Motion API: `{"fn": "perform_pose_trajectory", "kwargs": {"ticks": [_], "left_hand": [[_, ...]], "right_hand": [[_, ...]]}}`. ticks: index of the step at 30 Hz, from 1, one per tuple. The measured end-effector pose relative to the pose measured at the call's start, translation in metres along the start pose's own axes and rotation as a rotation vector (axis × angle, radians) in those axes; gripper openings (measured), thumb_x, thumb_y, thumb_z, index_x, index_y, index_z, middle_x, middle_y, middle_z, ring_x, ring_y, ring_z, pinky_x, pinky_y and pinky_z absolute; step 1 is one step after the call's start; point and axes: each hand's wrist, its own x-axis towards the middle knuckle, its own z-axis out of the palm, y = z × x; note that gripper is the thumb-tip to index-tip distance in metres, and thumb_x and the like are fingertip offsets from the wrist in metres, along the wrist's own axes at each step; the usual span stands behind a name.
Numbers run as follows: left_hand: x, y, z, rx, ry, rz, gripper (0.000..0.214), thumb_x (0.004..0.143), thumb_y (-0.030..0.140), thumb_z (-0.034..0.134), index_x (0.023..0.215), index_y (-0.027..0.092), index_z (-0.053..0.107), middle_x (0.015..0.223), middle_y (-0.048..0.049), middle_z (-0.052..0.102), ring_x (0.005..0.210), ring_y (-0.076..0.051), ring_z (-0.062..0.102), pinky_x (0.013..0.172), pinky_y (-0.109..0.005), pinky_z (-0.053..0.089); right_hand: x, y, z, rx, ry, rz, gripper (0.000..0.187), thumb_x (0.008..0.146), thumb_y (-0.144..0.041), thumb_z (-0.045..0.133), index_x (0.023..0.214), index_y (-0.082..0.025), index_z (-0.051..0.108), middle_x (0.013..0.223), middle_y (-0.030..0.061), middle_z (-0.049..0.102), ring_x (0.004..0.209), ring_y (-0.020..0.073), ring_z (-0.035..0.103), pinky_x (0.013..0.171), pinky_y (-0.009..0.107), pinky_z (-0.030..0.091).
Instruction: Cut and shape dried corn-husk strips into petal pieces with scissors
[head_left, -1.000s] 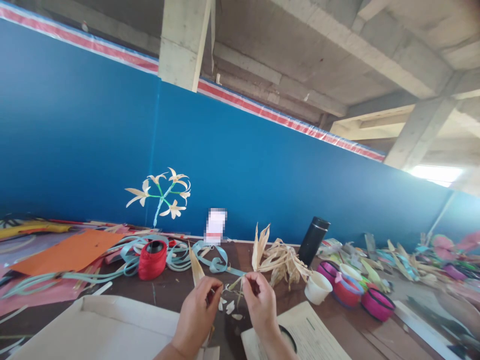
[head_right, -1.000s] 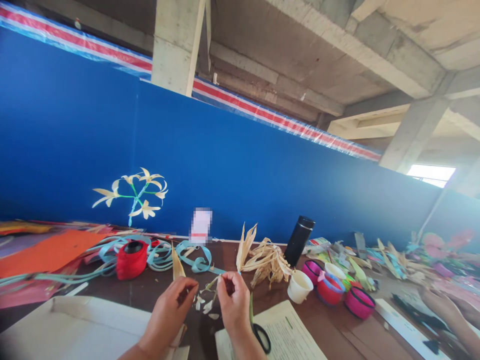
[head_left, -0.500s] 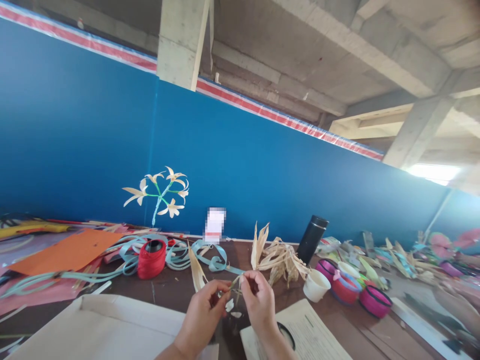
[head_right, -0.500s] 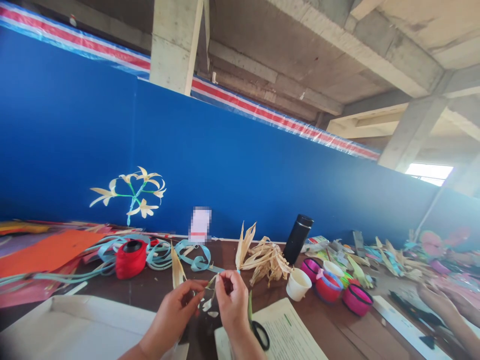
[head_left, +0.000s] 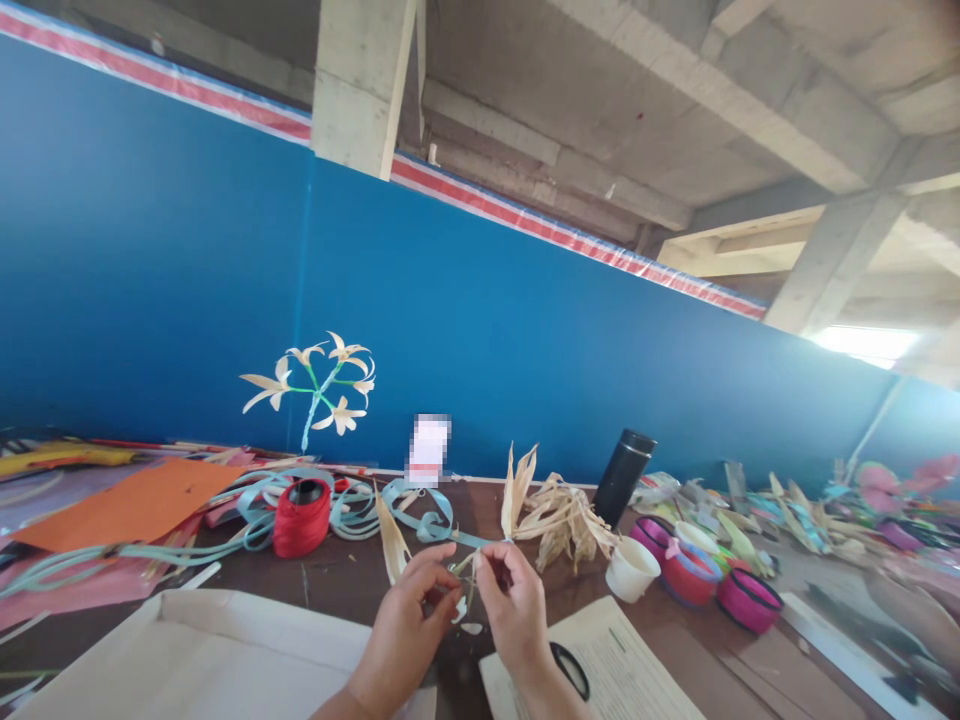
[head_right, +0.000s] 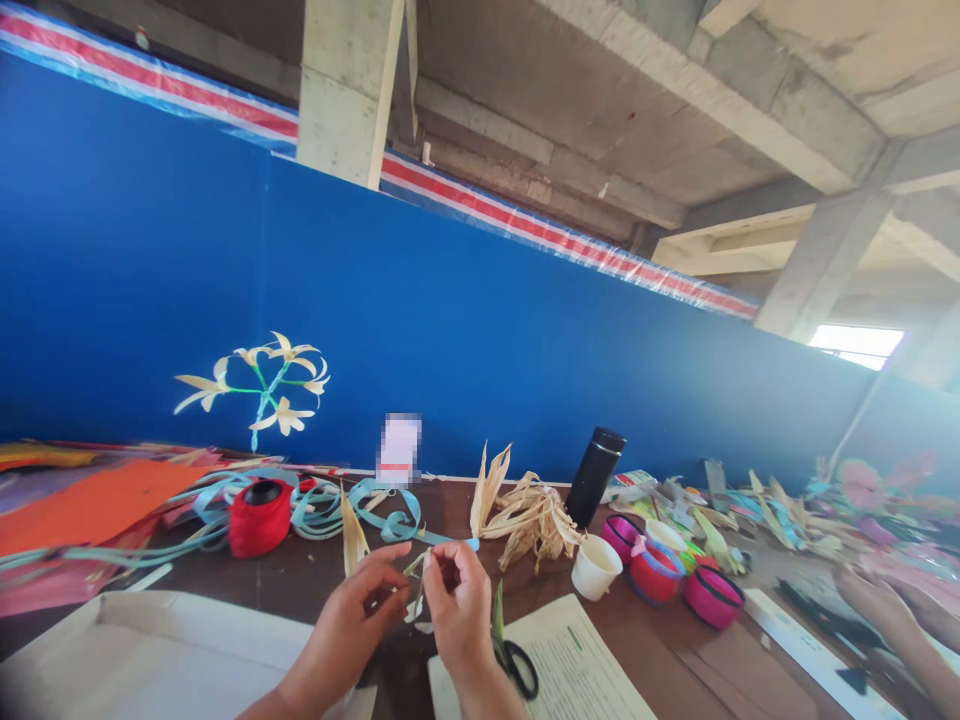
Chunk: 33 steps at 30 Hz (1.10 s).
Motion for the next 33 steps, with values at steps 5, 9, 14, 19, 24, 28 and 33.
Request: {"fn": "perform_pose_trajectory", "kwargs": {"ticks": [5, 9, 14, 19, 24, 28, 33], "left_hand": [[-0.0002, 0.0016, -0.0007, 0.009, -0.017, 0.017, 0.012, 0.076, 0.027, 0.051, 0.071, 0.018, 0.058, 0.117, -0.0069, 0.055, 0.062, -0.009, 0.057, 0.061, -0.022, 0.048], [-0.0019, 0.0034, 0.0004, -0.022, -0.064, 0.009, 0.013, 0.076, 0.027, 0.05, 0.072, 0.018, 0.057, 0.106, -0.0057, 0.06, 0.061, -0.01, 0.056, 0.059, -0.021, 0.047], [-0.003, 0.0065, 0.0002, -0.016, -0.074, -0.001, 0.014, 0.077, 0.03, 0.049, 0.074, 0.018, 0.056, 0.095, -0.0048, 0.062, 0.057, -0.009, 0.054, 0.056, -0.02, 0.045], [-0.0026, 0.0065, -0.0007, 0.017, -0.045, 0.026, 0.015, 0.077, 0.03, 0.049, 0.074, 0.018, 0.057, 0.084, -0.0026, 0.062, 0.054, -0.009, 0.052, 0.054, -0.02, 0.041], [-0.0035, 0.0061, -0.0018, 0.059, -0.028, 0.067, 0.013, 0.078, 0.028, 0.048, 0.074, 0.019, 0.058, 0.073, -0.0002, 0.06, 0.054, -0.01, 0.05, 0.054, -0.02, 0.039], [-0.0044, 0.0074, -0.0025, 0.108, -0.019, 0.099, 0.013, 0.078, 0.027, 0.049, 0.074, 0.019, 0.058, 0.073, -0.0003, 0.059, 0.057, -0.011, 0.05, 0.056, -0.02, 0.04], [-0.0038, 0.0061, -0.0025, 0.113, -0.001, 0.086, 0.016, 0.079, 0.031, 0.048, 0.077, 0.019, 0.059, 0.08, -0.0026, 0.061, 0.057, -0.011, 0.051, 0.055, -0.021, 0.041]], "right_hand": [[-0.0006, -0.0014, 0.0004, 0.017, -0.016, 0.008, 0.012, 0.08, -0.028, 0.053, 0.077, -0.017, 0.057, 0.066, 0.0003, 0.058, 0.059, 0.0134, 0.053, 0.056, 0.021, 0.044], [-0.0014, -0.0015, 0.0012, 0.063, -0.038, 0.012, 0.011, 0.079, -0.027, 0.053, 0.077, -0.017, 0.057, 0.066, 0.0006, 0.059, 0.059, 0.0135, 0.054, 0.056, 0.021, 0.044], [-0.0022, -0.0019, 0.0023, 0.087, -0.034, 0.017, 0.012, 0.079, -0.028, 0.054, 0.077, -0.017, 0.058, 0.065, 0.0007, 0.059, 0.057, 0.0135, 0.053, 0.053, 0.021, 0.043], [-0.0028, -0.0039, 0.0022, 0.072, -0.053, 0.034, 0.013, 0.079, -0.03, 0.054, 0.076, -0.018, 0.057, 0.065, 0.0008, 0.057, 0.057, 0.0137, 0.051, 0.053, 0.021, 0.043], [-0.0023, -0.0061, 0.0015, 0.054, -0.054, 0.032, 0.013, 0.078, -0.03, 0.055, 0.075, -0.018, 0.057, 0.064, 0.0, 0.056, 0.055, 0.013, 0.049, 0.051, 0.021, 0.041], [-0.0019, -0.0065, 0.0015, 0.06, -0.053, 0.048, 0.013, 0.078, -0.03, 0.056, 0.075, -0.017, 0.058, 0.062, -0.0004, 0.055, 0.054, 0.0127, 0.048, 0.05, 0.02, 0.04], [-0.0016, -0.0045, 0.0016, 0.128, -0.07, 0.1, 0.016, 0.08, -0.032, 0.054, 0.077, -0.017, 0.058, 0.063, -0.0002, 0.055, 0.051, 0.0111, 0.047, 0.046, 0.02, 0.039]]}}
